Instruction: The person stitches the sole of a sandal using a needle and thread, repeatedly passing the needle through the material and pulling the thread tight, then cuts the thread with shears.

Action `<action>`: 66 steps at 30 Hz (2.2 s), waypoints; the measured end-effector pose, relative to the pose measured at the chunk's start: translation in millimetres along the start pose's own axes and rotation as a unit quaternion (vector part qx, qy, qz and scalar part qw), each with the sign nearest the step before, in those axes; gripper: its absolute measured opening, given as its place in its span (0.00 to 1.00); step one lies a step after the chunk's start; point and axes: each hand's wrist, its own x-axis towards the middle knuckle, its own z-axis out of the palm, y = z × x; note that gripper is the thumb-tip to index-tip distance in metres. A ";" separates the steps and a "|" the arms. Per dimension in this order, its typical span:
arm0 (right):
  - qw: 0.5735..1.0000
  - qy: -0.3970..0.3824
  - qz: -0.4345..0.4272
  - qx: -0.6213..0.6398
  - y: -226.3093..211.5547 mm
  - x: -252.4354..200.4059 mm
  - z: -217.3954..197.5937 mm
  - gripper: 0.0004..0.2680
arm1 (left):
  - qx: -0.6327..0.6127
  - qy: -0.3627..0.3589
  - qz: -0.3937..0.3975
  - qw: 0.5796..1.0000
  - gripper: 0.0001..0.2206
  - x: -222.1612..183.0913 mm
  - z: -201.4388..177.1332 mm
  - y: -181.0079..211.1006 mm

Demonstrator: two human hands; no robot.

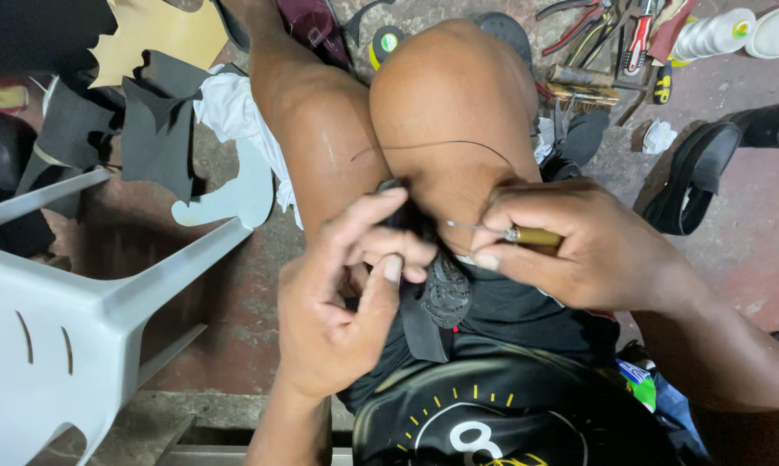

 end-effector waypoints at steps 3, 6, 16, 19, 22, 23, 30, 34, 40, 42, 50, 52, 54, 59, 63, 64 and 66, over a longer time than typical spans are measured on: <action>0.991 0.035 -0.125 0.026 -9.9 -9.7 -1.0 0.03 | 0.101 -0.028 0.044 0.994 0.20 8.7 6.8 15.1; 0.993 0.068 -0.096 0.007 -18.8 -4.6 2.7 0.04 | 0.201 -0.052 0.081 0.975 0.27 12.9 6.2 22.3; 0.942 0.191 -0.159 -0.225 -21.0 25.1 10.6 0.04 | 0.111 0.047 0.037 0.992 0.34 -1.2 13.5 -1.7; 0.920 0.204 -0.104 -0.319 -14.3 6.0 -6.2 0.06 | -0.023 0.113 -0.079 0.990 0.27 -3.5 10.9 -14.2; 0.946 0.114 -0.096 -0.287 -6.5 -18.0 -14.4 0.05 | -0.093 0.127 -0.153 0.976 0.24 2.3 8.0 -18.4; 0.967 0.063 -0.127 -0.211 -5.7 -27.6 -14.0 0.04 | -0.102 0.128 -0.164 0.973 0.23 4.5 7.9 -17.7; 0.992 0.008 -0.095 0.082 -11.1 -27.1 0.3 0.05 | 0.181 -0.075 0.040 0.980 0.32 6.6 4.5 9.6; 0.997 0.066 0.025 0.019 -25.9 14.7 28.7 0.12 | 0.205 -0.057 0.054 0.976 0.39 6.3 8.5 12.9; 0.966 0.153 -0.146 -0.148 -30.5 19.6 19.8 0.06 | 0.194 -0.039 0.022 0.980 0.45 1.3 13.1 9.8; 0.934 0.227 -0.126 -0.246 -23.0 19.7 8.0 0.06 | 0.197 -0.040 0.013 0.980 0.47 1.1 13.1 10.0; 0.889 0.294 0.027 -0.349 44.1 3.8 -63.4 0.06 | 0.173 -0.018 -0.003 0.985 0.49 3.4 11.4 11.7; 0.933 0.306 0.065 -0.175 59.4 0.0 -62.6 0.06 | 0.155 -0.008 -0.010 0.988 0.49 4.3 11.3 11.0; 0.959 0.276 0.056 -0.016 64.3 -8.4 -55.7 0.07 | 0.147 0.000 -0.018 0.989 0.49 4.8 10.6 10.0; 0.972 0.160 0.063 -0.160 27.4 -36.3 -0.8 0.10 | 0.122 0.015 -0.051 0.991 0.49 9.8 10.4 10.3; 0.959 0.115 -0.066 -0.250 2.2 -11.8 18.2 0.13 | 0.101 0.009 -0.047 0.994 0.48 14.3 10.3 10.8; 0.963 0.112 -0.080 -0.230 -2.9 -6.5 23.3 0.13 | 0.104 0.004 -0.036 0.994 0.47 13.7 8.6 10.5; 0.969 0.109 -0.107 -0.192 -9.7 -0.7 31.8 0.13 | 0.104 -0.001 0.001 0.995 0.42 10.4 5.7 8.4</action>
